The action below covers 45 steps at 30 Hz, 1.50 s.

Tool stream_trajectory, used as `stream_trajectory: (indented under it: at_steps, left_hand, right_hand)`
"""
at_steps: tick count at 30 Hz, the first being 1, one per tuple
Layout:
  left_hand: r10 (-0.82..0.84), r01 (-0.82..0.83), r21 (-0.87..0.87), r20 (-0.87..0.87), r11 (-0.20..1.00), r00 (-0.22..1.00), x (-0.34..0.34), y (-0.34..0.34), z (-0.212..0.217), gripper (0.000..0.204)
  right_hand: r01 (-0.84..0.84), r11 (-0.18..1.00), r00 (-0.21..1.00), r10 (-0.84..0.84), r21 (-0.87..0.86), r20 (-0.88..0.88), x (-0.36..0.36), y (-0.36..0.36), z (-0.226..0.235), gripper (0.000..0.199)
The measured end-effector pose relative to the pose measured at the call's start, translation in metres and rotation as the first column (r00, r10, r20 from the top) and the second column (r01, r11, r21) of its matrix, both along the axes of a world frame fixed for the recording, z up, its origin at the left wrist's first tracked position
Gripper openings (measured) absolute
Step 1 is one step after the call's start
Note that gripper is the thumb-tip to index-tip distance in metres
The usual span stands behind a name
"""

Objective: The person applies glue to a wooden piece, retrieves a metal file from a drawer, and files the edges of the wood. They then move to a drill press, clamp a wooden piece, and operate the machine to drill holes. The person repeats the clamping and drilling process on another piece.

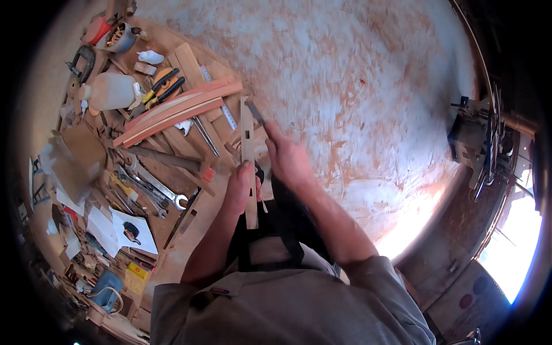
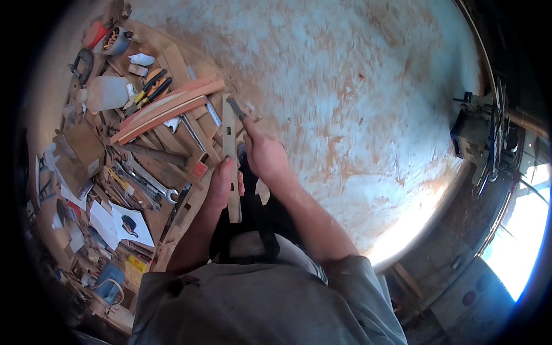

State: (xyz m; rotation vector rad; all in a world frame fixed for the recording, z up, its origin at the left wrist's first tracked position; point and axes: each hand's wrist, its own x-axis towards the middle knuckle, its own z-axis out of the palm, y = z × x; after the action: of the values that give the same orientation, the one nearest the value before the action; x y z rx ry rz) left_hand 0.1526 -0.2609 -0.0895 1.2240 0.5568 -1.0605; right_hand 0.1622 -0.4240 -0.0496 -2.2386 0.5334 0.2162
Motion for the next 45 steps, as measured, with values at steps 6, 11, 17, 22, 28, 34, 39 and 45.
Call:
stream_trajectory:
  at_steps: [6,11,17,22,28,34,39,45]
  left_hand:
    - [0.014,-0.014,0.001,-0.024,1.000,1.000,0.000,0.002,-0.006,0.042]
    - [0.018,-0.018,0.006,-0.010,1.000,1.000,0.005,0.001,-0.001,0.042]
    - [0.013,-0.011,0.031,-0.047,0.999,0.999,0.004,0.001,0.005,0.042]
    - [0.008,-0.008,0.006,0.013,1.000,1.000,0.005,-0.001,0.002,0.040]
    - [-0.025,0.024,0.028,0.027,0.999,0.999,0.005,-0.001,0.006,0.042]
    - [-0.031,0.031,-0.026,0.019,0.999,0.999,0.003,0.005,0.001,0.041]
    - [-0.061,0.061,0.000,0.044,0.998,0.997,0.005,0.003,-0.003,0.043]
    - [-0.057,0.057,0.039,0.015,0.998,0.998,0.004,0.001,0.005,0.043]
  right_hand:
    - [0.028,0.998,0.996,-0.023,0.057,-0.081,0.022,-0.002,0.004,0.040]
    - [-0.007,0.999,0.996,0.010,0.035,-0.088,-0.019,0.012,0.009,0.035]
    - [-0.026,0.998,0.999,0.028,-0.051,0.040,0.019,0.004,-0.010,0.040]
    - [-0.029,0.998,0.999,0.027,-0.049,-0.036,0.014,0.010,0.002,0.036]
    - [-0.043,0.999,0.998,0.043,-0.006,0.039,-0.005,0.014,0.002,0.037]
    - [-0.025,0.999,0.997,0.027,0.023,-0.078,0.024,0.006,0.009,0.039]
    - [-0.030,0.999,0.997,0.029,-0.024,-0.073,0.029,0.001,0.005,0.038]
    - [-0.055,0.998,0.998,0.055,-0.034,0.008,-0.008,0.009,0.001,0.040]
